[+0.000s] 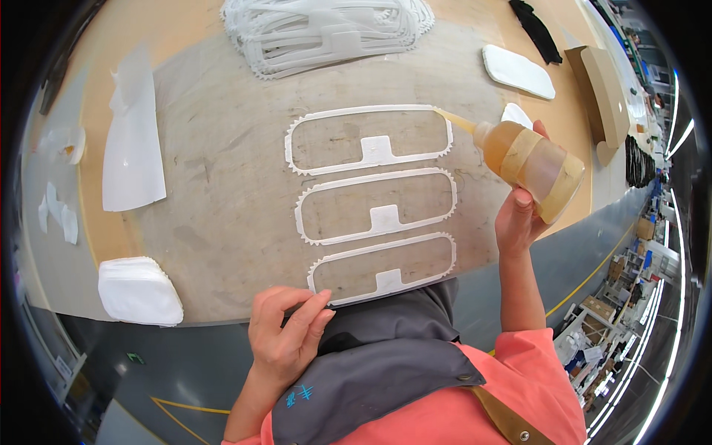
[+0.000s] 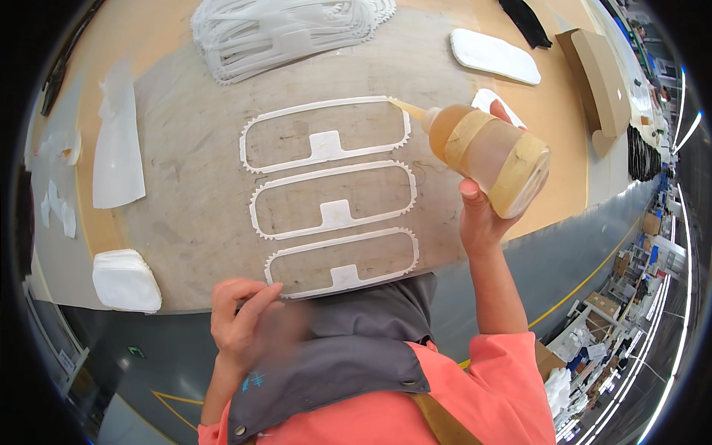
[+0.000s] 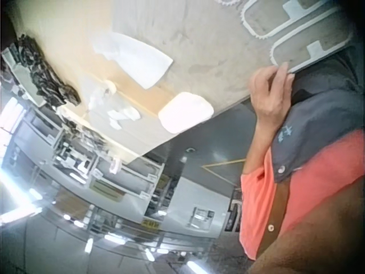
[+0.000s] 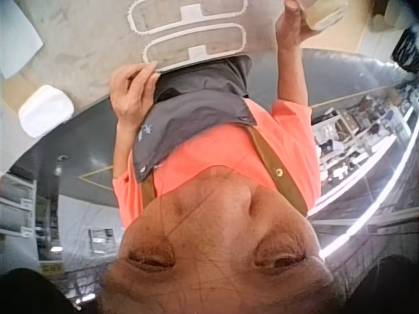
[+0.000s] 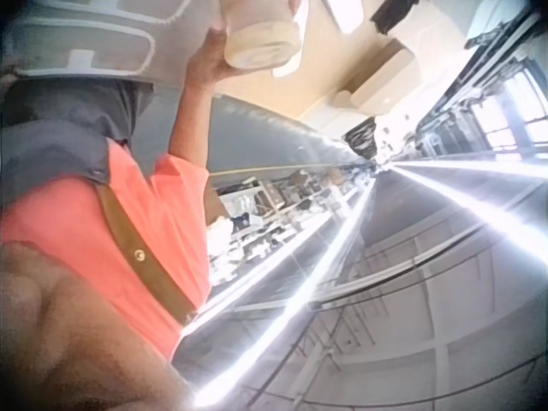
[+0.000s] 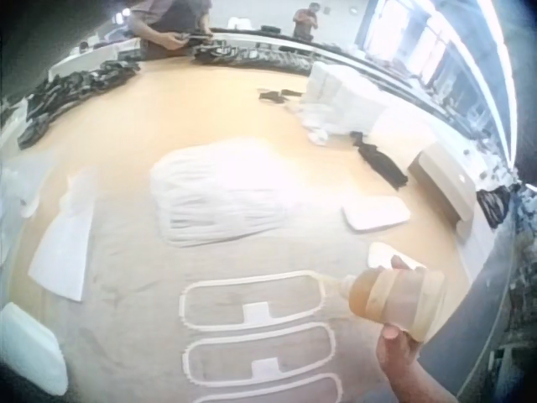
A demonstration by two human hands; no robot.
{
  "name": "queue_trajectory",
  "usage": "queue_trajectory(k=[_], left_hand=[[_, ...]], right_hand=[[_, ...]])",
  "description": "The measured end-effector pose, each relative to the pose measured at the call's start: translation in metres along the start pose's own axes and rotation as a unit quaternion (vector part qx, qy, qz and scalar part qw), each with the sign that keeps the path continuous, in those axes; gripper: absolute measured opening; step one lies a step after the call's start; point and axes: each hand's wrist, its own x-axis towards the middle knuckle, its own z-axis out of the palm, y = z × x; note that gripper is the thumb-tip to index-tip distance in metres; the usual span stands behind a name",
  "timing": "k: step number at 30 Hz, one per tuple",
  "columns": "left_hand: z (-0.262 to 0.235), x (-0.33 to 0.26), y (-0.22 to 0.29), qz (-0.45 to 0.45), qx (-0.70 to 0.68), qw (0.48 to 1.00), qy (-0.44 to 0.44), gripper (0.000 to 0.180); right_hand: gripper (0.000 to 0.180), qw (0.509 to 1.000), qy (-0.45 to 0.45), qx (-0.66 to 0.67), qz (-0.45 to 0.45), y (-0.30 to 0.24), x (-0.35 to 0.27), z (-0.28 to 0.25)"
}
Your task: Applying adhesive to component frames and layering fabric/leather pieces onto them on a workbench.
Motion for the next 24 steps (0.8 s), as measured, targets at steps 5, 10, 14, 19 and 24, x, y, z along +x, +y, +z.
queue_trajectory(k=[5, 10, 14, 19, 24], left_hand=[[0.001, 0.004, 0.003, 0.015, 0.000, 1.000, -0.001, 0.035], [0.001, 0.004, 0.005, 0.023, 0.005, 1.000, -0.004, 0.039], [0.002, 0.004, 0.007, 0.024, 0.008, 1.000, -0.003, 0.039], [0.002, 0.001, 0.009, 0.026, 0.006, 1.000, -0.002, 0.038], [0.002, -0.001, 0.012, 0.032, 0.008, 0.999, 0.001, 0.037]], right_hand=[[0.093, 0.997, 0.043, 0.047, 0.048, -0.009, 0.002, 0.001], [0.089, 0.995, 0.044, 0.076, 0.045, -0.003, -0.003, -0.009], [0.091, 0.994, 0.055, 0.080, 0.059, -0.006, -0.007, -0.013], [0.090, 0.992, 0.057, 0.089, 0.064, -0.008, -0.014, -0.020], [0.089, 0.991, 0.061, 0.097, 0.071, -0.012, -0.022, -0.024]])
